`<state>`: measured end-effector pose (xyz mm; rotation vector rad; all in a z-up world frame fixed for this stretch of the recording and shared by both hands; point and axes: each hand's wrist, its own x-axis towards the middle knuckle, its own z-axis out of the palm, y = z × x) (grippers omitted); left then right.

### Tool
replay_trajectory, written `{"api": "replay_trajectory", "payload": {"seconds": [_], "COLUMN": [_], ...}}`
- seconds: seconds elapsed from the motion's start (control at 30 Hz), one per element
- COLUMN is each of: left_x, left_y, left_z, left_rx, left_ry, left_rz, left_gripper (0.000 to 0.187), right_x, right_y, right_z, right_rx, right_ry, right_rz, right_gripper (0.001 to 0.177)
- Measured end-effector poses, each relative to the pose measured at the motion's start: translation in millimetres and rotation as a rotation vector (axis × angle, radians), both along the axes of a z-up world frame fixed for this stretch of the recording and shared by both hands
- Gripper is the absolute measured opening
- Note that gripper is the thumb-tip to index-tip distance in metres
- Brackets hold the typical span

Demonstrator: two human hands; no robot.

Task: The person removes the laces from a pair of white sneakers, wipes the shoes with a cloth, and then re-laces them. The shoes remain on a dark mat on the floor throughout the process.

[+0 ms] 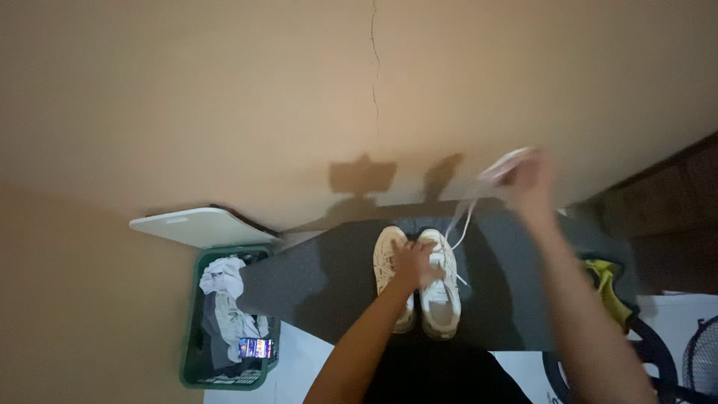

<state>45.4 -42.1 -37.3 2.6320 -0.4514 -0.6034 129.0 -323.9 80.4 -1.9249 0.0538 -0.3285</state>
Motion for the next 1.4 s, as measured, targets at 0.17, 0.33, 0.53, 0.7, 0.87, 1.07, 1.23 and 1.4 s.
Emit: {"api": "replay_trajectory", "payload": {"seconds": [0.17,0.33,0.53,0.7,0.87,1.07,1.23,1.4], "left_x": [29,34,14,3,-2,-2,1,-2], "left_y": [-18,-8,22,15,6,4,3,10], "left_z": [-51,-76,-53,-42,-37,-27,-29,-37], "left_rx": [-0.358,-0.491,-0.565,-0.521,-0.327,-0.319,-0.411,-0.537], "left_ry": [0.083,-0.073,-0.063,-0.342,-0.345,-0.358,-0.315,-0.236], "left_rz": [-0.030,0.022,0.128,0.028,0.008,0.050,0.114,0.142], "left_gripper": [0.059,0.038,0.027,0.020,0.021,0.011,0.006,0.016], "right_x": [-35,-42,-56,-78,-75,-50,-21,-23], "right_y": [123,129,67,83,104,103,77,40], "right_z": [-2,-49,-150,-192,-193,-181,-163,-161], "right_rx": [0.067,0.354,-0.433,-0.429,-0.553,0.029,0.608,0.626], "right_ry": [0.486,0.346,0.398,0.673,0.736,0.456,0.349,0.734], "right_rz": [0.321,0.515,0.180,0.364,0.245,0.063,-0.218,0.220], "right_gripper": [0.025,0.024,0.040,0.036,0.029,0.016,0.013,0.020]}}
